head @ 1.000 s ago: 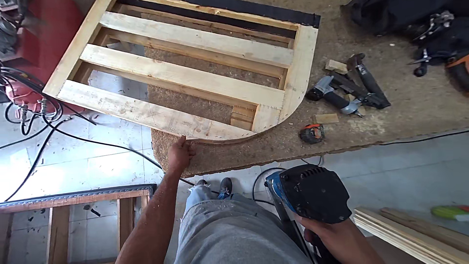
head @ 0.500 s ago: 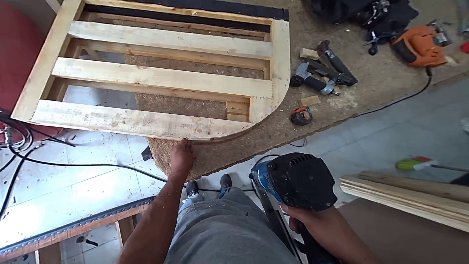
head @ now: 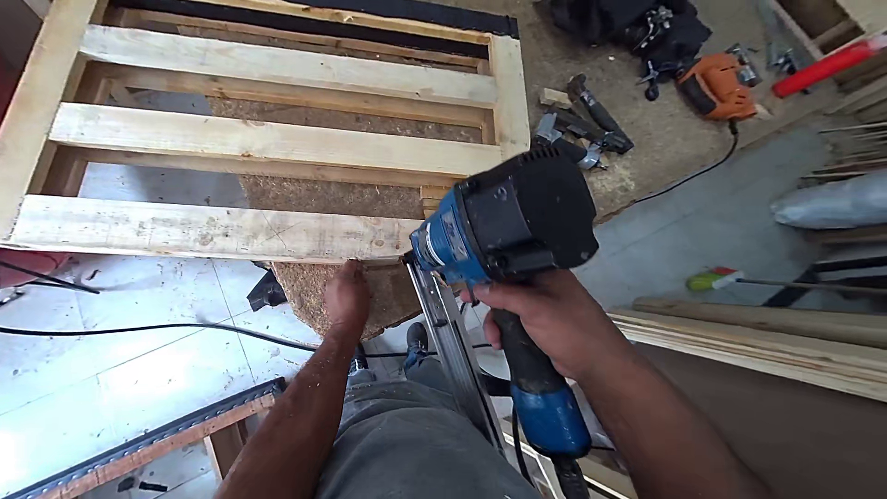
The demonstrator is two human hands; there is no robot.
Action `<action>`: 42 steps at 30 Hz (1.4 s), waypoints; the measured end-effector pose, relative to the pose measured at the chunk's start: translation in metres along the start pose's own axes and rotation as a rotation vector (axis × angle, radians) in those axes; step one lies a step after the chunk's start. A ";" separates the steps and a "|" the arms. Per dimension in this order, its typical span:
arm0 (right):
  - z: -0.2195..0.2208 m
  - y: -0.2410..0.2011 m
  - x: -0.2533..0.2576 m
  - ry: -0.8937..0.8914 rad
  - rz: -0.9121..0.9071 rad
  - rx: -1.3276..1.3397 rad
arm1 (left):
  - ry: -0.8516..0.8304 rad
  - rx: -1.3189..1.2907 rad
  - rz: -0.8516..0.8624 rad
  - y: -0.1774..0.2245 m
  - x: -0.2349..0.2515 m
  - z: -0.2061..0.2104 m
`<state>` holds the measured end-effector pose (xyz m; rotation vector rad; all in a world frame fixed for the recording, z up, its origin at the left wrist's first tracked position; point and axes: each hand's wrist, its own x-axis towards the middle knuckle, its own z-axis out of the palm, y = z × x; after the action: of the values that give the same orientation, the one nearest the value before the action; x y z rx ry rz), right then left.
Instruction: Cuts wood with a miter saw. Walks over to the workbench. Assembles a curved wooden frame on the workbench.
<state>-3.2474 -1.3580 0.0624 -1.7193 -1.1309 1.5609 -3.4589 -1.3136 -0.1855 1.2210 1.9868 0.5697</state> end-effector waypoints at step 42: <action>0.050 -0.045 0.026 0.093 0.147 -0.023 | -0.021 0.046 0.046 -0.002 0.003 -0.001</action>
<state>-3.3064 -1.3205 0.0788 -1.9080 -0.9996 1.5409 -3.4617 -1.3119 -0.1878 1.2985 1.9686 0.5346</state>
